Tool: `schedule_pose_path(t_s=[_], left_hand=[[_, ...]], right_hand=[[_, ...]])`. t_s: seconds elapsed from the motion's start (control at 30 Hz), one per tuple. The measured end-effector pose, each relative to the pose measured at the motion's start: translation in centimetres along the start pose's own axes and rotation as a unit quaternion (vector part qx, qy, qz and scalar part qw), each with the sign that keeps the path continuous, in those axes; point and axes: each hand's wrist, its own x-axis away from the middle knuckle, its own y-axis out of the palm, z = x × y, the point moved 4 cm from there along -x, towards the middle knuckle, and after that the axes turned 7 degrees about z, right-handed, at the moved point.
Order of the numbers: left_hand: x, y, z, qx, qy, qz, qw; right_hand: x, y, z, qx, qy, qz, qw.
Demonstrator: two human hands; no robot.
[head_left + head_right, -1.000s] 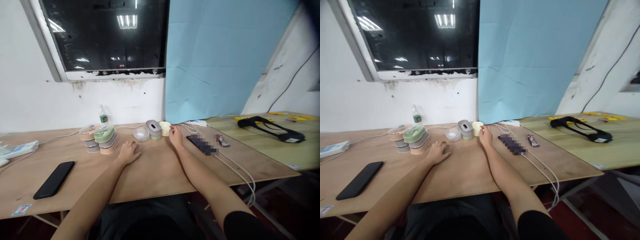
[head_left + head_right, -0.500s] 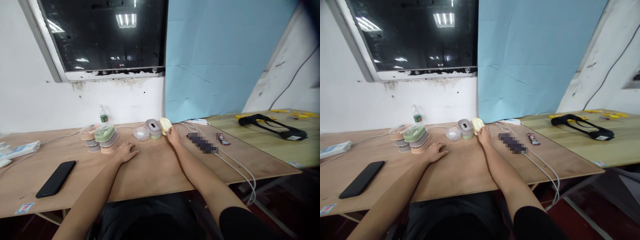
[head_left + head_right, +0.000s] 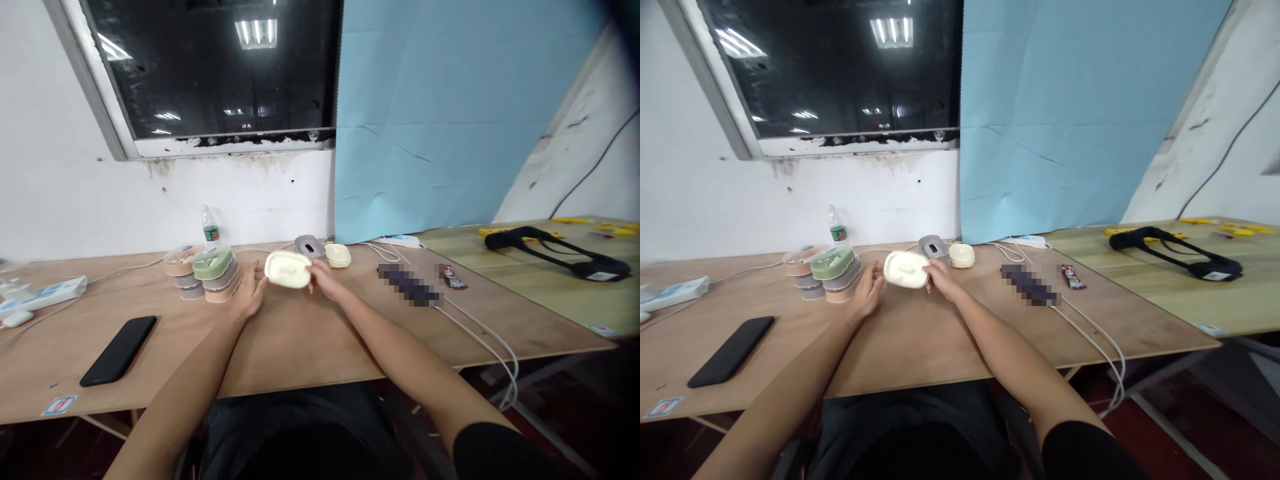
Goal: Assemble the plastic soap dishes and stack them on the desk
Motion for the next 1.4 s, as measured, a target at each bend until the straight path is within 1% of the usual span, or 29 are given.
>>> schedule_pose_path(t_s=[0.03, 0.07, 0.1, 0.13, 0.17, 0.2, 0.27, 0.33, 0.4, 0.47, 0.53, 0.6, 0.67, 0.73, 0.83, 0.9, 0.97, 1.07, 1.17, 1.23, 1.3, 1.4], left_hand=[[0.0, 0.0, -0.2, -0.014, -0.003, 0.004, 1.0], [0.0, 0.0, -0.4, -0.039, -0.002, -0.003, 0.999], [0.0, 0.2, -0.5, -0.071, 0.004, -0.021, 0.997], [0.0, 0.4, -0.7, -0.104, 0.013, -0.047, 0.993], [0.1, 0.7, -0.8, -0.133, 0.023, -0.078, 0.988], [0.2, 1.0, -0.9, -0.154, 0.029, -0.107, 0.982], [0.4, 1.2, -1.1, -0.174, 0.027, -0.138, 0.975], [0.4, 1.3, -1.0, -0.182, 0.014, -0.141, 0.973], [0.4, 1.3, -0.9, -0.182, 0.001, -0.139, 0.974], [0.5, 1.3, -0.9, -0.175, -0.011, -0.144, 0.974], [0.5, 1.3, -1.0, -0.171, -0.021, -0.151, 0.973], [0.6, 1.4, -1.2, -0.171, -0.028, -0.154, 0.973], [0.6, 1.5, -1.3, -0.167, -0.028, -0.149, 0.974], [0.7, 1.5, -1.3, -0.152, -0.029, -0.13, 0.979], [0.7, 1.6, -1.0, -0.105, -0.025, -0.104, 0.989], [0.6, 1.7, -0.7, -0.068, -0.016, -0.097, 0.993], [0.6, 1.6, -0.3, -0.044, -0.006, -0.089, 0.995], [0.6, 1.1, 0.5, -0.03, -0.001, -0.062, 0.998], [0.5, 0.2, 1.2, -0.019, -0.006, -0.02, 1.0], [0.6, -0.3, 1.7, -0.013, -0.008, -0.003, 1.0], [0.5, -0.6, 1.9, -0.014, -0.012, -0.008, 1.0], [0.4, -0.8, 1.7, -0.037, -0.033, -0.03, 0.998]], right_hand=[[0.5, 1.2, 0.4, 0.044, 0.031, -0.069, 0.996], [0.9, 1.9, 0.7, 0.102, 0.044, -0.118, 0.987], [1.3, 2.4, 0.8, 0.167, 0.038, -0.142, 0.975], [1.5, 2.5, 0.8, 0.232, 0.015, -0.138, 0.963], [1.6, 2.3, 0.5, 0.287, -0.018, -0.11, 0.951], [1.5, 1.9, 0.2, 0.327, -0.054, -0.063, 0.941], [1.2, 0.7, -0.5, 0.36, -0.105, 0.044, 0.926], [0.6, -0.7, -0.6, 0.357, -0.131, 0.125, 0.916], [-0.2, -2.0, -0.2, 0.35, -0.153, 0.165, 0.909], [-1.0, -3.1, 0.6, 0.357, -0.165, 0.173, 0.903], [-1.8, -3.9, 1.5, 0.375, -0.168, 0.167, 0.896], [-2.2, -4.3, 2.1, 0.387, -0.168, 0.161, 0.892], [-2.4, -4.5, 2.3, 0.382, -0.159, 0.161, 0.896], [-2.3, -4.5, 2.0, 0.361, -0.139, 0.179, 0.905], [-1.9, -4.6, 1.1, 0.314, -0.116, 0.227, 0.915], [-1.5, -4.7, 0.3, 0.278, -0.124, 0.256, 0.917], [-1.0, -4.7, -0.6, 0.238, -0.15, 0.275, 0.919], [0.1, -4.1, -1.8, 0.193, -0.19, 0.264, 0.926], [1.0, -2.9, -2.7, 0.2, -0.206, 0.218, 0.933], [1.3, -2.0, -2.9, 0.22, -0.206, 0.177, 0.937], [1.3, -1.3, -2.6, 0.232, -0.189, 0.132, 0.945], [0.8, -0.9, -1.6, 0.245, -0.133, 0.064, 0.958]])
